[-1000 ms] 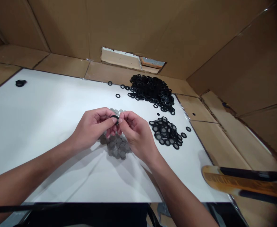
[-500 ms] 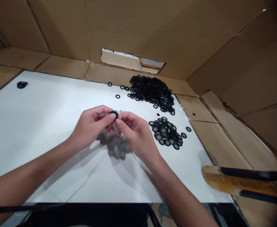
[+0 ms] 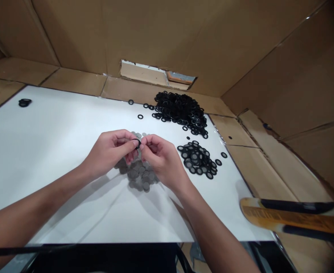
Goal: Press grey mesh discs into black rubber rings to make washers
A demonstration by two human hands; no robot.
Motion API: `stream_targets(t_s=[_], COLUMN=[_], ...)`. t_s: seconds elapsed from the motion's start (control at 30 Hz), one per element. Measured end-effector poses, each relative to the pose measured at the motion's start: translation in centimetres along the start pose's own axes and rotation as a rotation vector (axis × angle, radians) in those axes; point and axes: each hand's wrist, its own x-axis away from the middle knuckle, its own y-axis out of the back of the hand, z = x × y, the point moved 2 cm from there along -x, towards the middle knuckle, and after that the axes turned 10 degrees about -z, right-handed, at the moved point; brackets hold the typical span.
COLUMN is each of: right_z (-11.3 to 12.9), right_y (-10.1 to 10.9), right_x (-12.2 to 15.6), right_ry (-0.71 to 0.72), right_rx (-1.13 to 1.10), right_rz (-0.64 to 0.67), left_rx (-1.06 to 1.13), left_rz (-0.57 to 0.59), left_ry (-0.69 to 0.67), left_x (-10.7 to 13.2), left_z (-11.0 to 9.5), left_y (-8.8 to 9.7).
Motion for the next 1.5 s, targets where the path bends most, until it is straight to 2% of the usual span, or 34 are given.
stream_targets(t_s=[0.2, 0.4, 0.67, 0.87, 1.1, 1.23, 1.5], right_z=[0.3, 0.0, 0.0, 0.2, 0.1, 0.5, 0.8], right_y=[0.4, 0.1, -0.2, -0.2, -0.8, -0.6, -0.5], right_x=[-0.1, 0.0, 0.2, 0.5, 0.6, 0.5, 0.5], right_ry=[0.023, 0.044, 0.056, 0.126, 0.031, 0.048, 0.067], right_rx=[-0.002, -0.052, -0.058, 0.044, -0.114, -0.162, -0.135], right_rz=[-0.055, -0.049, -0.061, -0.089, -0.063, -0.051, -0.033], left_rx=[-0.040, 0.046, 0.043, 0.044, 0.114, 0.192, 0.178], left_rz=[0.033, -0.048, -0.036, -0.047, 0.031, 0.062, -0.015], left_ry=[-0.007, -0.011, -0.013, -0.002, 0.038, 0.031, -0.004], left_x=[0.0, 0.0, 0.1, 0.3, 0.4, 0.4, 0.5], left_z=[-0.4, -0.1, -0.2, -0.3, 0.0, 0.1, -0.1], left_y=[-0.1, -0.1, -0.2, -0.3, -0.7, -0.5, -0.5])
